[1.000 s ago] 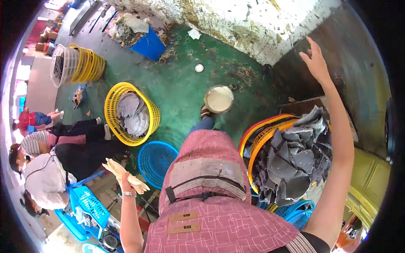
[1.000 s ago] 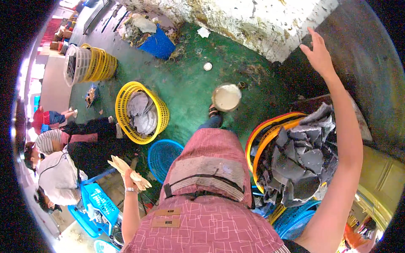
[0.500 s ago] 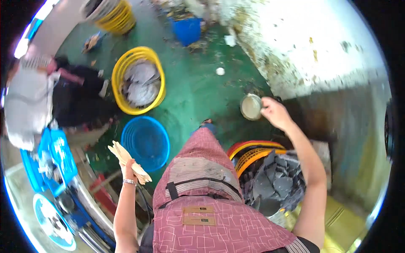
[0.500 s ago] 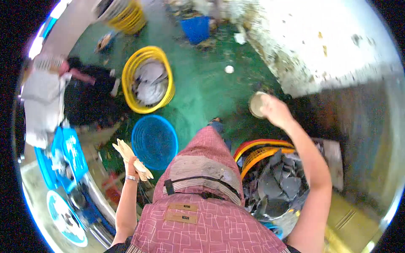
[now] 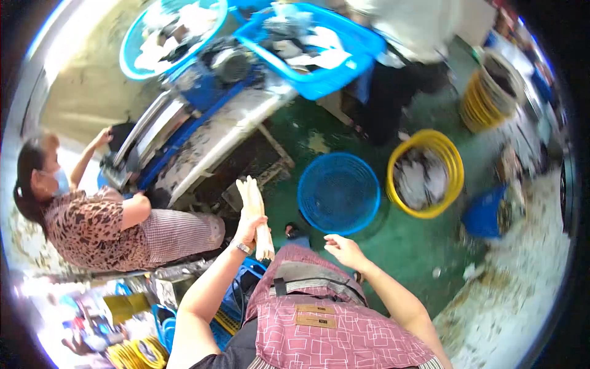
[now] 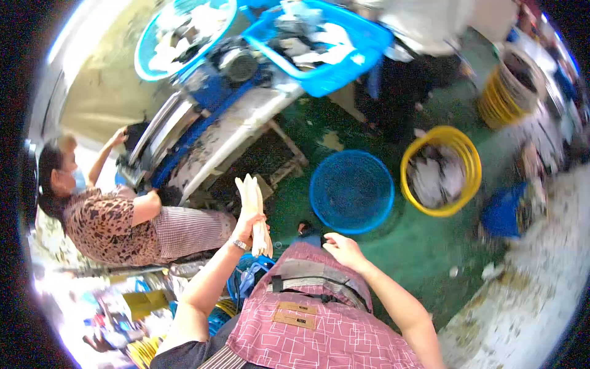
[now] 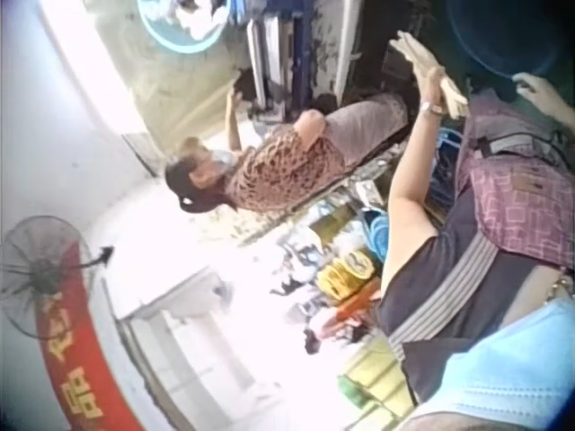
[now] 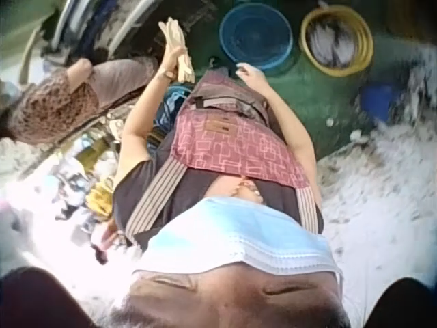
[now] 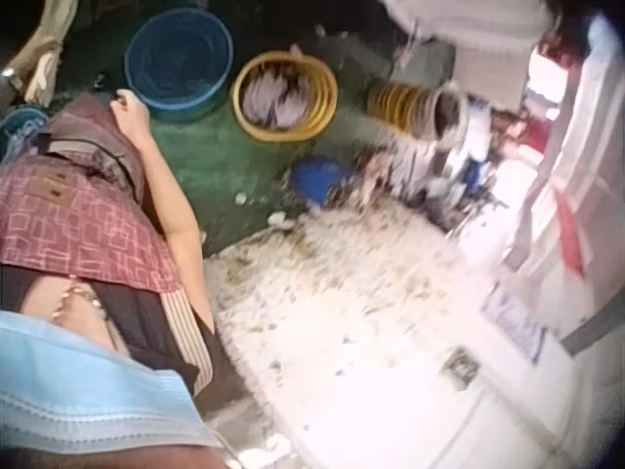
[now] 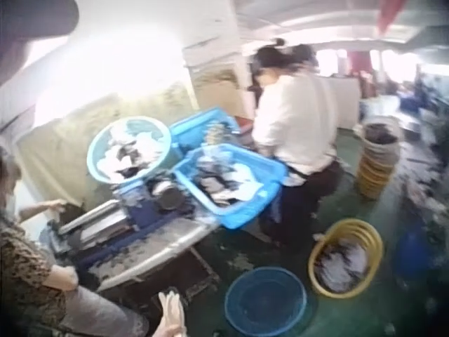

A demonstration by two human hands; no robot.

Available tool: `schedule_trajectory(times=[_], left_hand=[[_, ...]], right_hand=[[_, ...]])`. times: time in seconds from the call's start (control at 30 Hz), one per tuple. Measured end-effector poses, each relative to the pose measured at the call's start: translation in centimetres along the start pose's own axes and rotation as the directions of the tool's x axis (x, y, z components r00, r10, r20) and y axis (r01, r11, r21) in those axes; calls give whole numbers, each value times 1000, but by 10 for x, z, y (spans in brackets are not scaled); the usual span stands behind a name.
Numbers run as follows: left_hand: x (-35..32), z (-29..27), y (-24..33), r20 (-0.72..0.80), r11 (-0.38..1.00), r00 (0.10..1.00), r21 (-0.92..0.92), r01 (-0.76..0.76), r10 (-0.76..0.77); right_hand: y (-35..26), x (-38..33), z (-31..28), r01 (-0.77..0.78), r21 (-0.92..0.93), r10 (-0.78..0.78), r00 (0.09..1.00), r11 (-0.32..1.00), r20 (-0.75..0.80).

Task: Feeding small shoe components through a roller machine.

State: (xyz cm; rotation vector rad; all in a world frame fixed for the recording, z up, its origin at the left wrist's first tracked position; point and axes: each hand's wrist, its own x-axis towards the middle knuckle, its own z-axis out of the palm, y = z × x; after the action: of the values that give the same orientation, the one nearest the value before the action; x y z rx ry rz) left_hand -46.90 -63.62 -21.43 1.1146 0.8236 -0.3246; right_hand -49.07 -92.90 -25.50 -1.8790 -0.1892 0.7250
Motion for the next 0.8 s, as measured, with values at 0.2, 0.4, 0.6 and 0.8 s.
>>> schedule_trajectory(times=[0.2,0.4,0.6,0.8], left_hand=[[95,-61,113,-16,812,847,297,-503,531],[179,-100,200,-105,459,727,834,-308,679],[236,-101,226,-511,619,731,770,156,451],[241,-95,222,-485,730,781,681,55,394]], right_hand=[[-123,201,69,-141,286,37,940,948,339],[-214,348,123,-222,496,20,925,839,380],[-235,460,161,-158,375,79,973,914,217],[-222,512,145,-93,54,80,973,994,218]])
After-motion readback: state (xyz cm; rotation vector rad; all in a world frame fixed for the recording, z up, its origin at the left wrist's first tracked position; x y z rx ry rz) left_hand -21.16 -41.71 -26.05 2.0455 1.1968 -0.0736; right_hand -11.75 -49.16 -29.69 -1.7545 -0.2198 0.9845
